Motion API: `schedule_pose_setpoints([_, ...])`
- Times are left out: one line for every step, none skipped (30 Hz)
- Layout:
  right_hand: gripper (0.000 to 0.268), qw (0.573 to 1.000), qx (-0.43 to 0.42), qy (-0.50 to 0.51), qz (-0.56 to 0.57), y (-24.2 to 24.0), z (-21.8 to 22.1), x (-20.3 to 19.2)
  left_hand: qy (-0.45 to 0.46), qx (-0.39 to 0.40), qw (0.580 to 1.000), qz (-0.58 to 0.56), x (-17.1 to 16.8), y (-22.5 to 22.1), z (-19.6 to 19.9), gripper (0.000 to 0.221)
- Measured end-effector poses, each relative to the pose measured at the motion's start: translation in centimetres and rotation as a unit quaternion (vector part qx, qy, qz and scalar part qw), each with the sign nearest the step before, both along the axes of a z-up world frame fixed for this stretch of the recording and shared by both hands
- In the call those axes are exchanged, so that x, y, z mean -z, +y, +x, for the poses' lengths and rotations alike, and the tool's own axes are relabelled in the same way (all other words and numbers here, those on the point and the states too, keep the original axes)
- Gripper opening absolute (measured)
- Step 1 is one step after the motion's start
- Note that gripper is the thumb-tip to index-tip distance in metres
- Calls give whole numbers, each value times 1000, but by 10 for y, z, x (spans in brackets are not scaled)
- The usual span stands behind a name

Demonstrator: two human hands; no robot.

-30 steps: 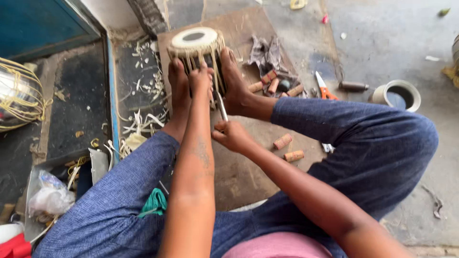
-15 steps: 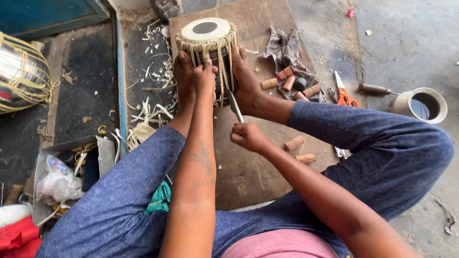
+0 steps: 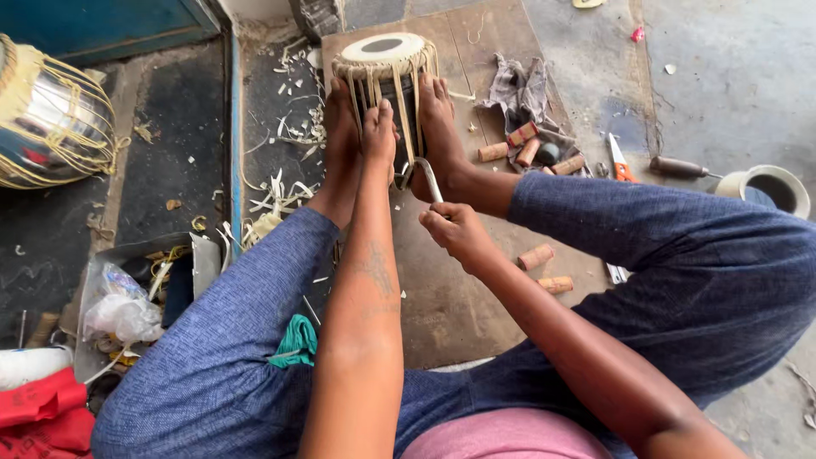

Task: The person repairs a tabla drum by using a tool to pull and tighten the leather straps around the wooden body before tying them off.

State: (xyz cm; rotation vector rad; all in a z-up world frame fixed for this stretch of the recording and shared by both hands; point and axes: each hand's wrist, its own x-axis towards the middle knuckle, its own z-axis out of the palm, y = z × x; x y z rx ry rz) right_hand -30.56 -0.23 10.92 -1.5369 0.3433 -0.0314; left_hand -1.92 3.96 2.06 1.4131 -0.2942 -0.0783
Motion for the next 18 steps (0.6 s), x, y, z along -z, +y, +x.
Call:
schedule_pose_setpoints([29,1000,4,8,-1,3,-2,2,5,-2,1000,7,-1,3,-6,48])
schedule_pose_setpoints([30,1000,6,7,-4,5,-5,3,27,-1,1000,5,0,5,-14,47])
schedule_pose_setpoints([30,1000,7,3,-9,5,-5,4,46,-2,999,1,-2,5,-17,46])
schedule_pose_setpoints([30,1000,8,-1,-14,5,-5,5,65,-3,998,-3,-3,7,-21,46])
schedule_pose_setpoints([30,1000,8,4,-19,3,-5,6,69,-1,998,-9,-4,5,-22,47])
schedule_pose_setpoints([29,1000,9,8,-25,2,-5,7,73,1,997,-14,-5,2,-23,48])
schedule_pose_setpoints([29,999,8,17,-30,2,-7,10,81,1,997,-19,-3,2,-26,48])
schedule_pose_setpoints([31,999,10,7,-43,1,-9,13,83,2,996,-34,-2,0,-27,47])
schedule_pose_setpoints([32,998,10,-6,-56,0,-6,14,83,-1,995,-49,-3,0,-24,45])
schedule_pose_setpoints([34,997,9,-18,-70,-2,-2,14,82,-3,994,-65,-5,0,-20,44])
schedule_pose_setpoints([35,996,6,-48,-77,-2,0,16,76,14,995,-70,-4,2,-21,43])
schedule_pose_setpoints([35,993,4,-77,-84,-2,1,17,69,31,994,-76,-3,4,-22,43])
schedule_pose_setpoints([35,992,1,-98,-85,3,-7,23,72,46,993,-76,6,11,-33,43])
schedule_pose_setpoints([35,998,10,-50,-49,7,-17,27,-27,-38,999,-5,20,20,-53,47])
schedule_pose_setpoints([34,999,21,-16,-21,3,-13,24,-140,-119,981,58,23,20,-59,52])
schedule_pose_setpoints([34,999,31,18,8,0,-10,19,-251,-196,941,118,27,20,-67,58])
schedule_pose_setpoints([33,999,30,21,13,1,-13,18,-197,-138,963,123,38,22,-81,55])
schedule_pose_setpoints([32,999,30,24,17,3,-15,17,-142,-78,979,128,50,23,-92,52])
